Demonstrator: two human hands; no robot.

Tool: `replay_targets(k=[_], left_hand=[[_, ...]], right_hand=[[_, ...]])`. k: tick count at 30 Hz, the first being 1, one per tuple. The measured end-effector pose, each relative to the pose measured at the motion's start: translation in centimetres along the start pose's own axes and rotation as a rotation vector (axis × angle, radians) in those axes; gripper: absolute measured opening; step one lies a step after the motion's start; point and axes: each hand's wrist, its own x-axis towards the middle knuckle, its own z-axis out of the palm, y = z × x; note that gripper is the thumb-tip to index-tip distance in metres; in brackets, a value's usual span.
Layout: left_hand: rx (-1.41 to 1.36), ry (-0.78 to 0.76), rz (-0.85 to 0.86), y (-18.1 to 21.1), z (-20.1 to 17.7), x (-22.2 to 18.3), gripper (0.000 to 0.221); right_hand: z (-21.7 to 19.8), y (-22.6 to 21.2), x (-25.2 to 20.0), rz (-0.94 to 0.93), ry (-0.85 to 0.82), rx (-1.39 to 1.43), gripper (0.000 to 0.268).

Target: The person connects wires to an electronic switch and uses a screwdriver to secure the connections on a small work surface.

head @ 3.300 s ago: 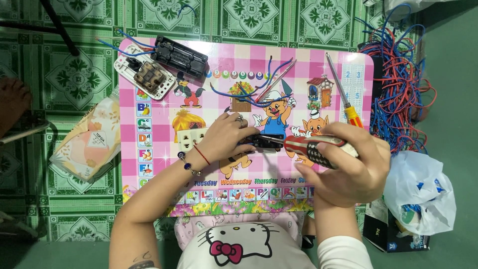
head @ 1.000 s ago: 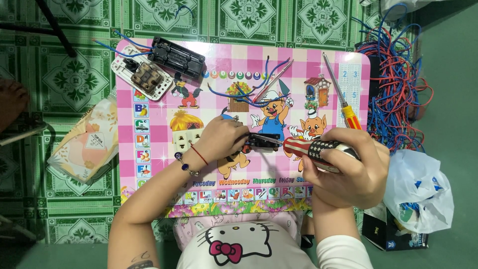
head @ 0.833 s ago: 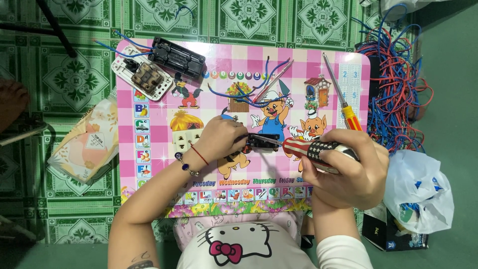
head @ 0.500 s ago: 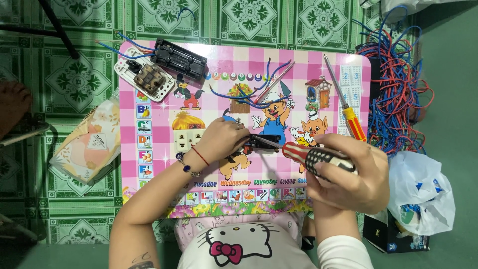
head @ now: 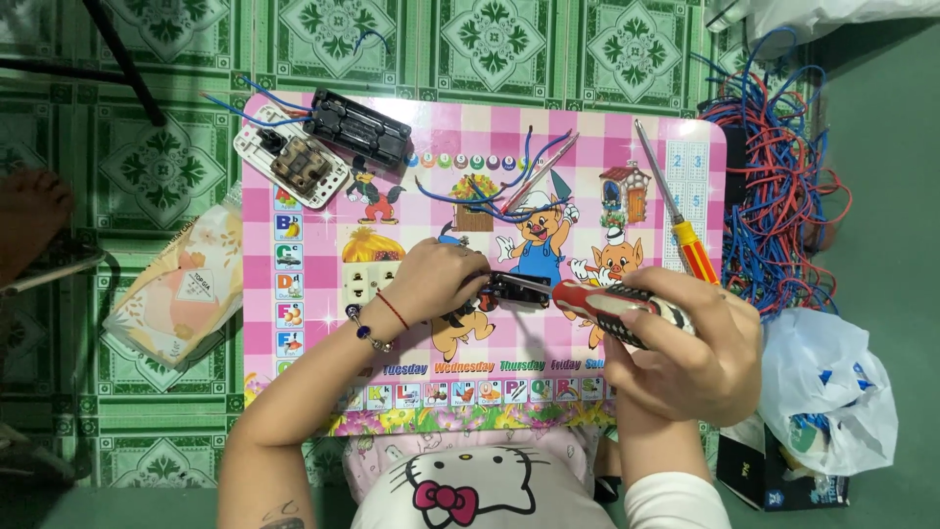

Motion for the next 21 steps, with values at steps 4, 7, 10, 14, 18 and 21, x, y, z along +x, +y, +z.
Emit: replay_targets(k=[4,7,10,14,18,21], left_hand=[[-0.082,0.037,-0.024,-0.3,-0.3,0.0,0.012],[-0.164,0.062,-0.07,-0.4,-0.5,0.0,0.011],[-0.264,0.031,-0.104,-0.4,-0.9,-0.1,0.013],[-0.239,0.075,-0.099,-0.2,-0.7,-0.4,0.012],[-0.232,0.098,-0.082,-0.3,-0.6,-0.4,0.013],[-0.217,0.1,-0.081,-0.4,-0.4,-0.5,0.013]], right_hand=[[0.0,0.0,-0.1,-0.006,0.005,0.003,0.053],[0.0,-0.1,0.1,-0.016,0.003,0.01,0.053],[-0.1,-0.2,0.6,-0.027,0.006,0.032,0.053],[-0.1,-0.5,0.9,-0.03,0.007,0.045,0.056],[0.1,-0.7,0.9,0.007,0.021,0.021,0.059],[0.1,-1.0,1.0,0.029,0.036,0.002,0.06]])
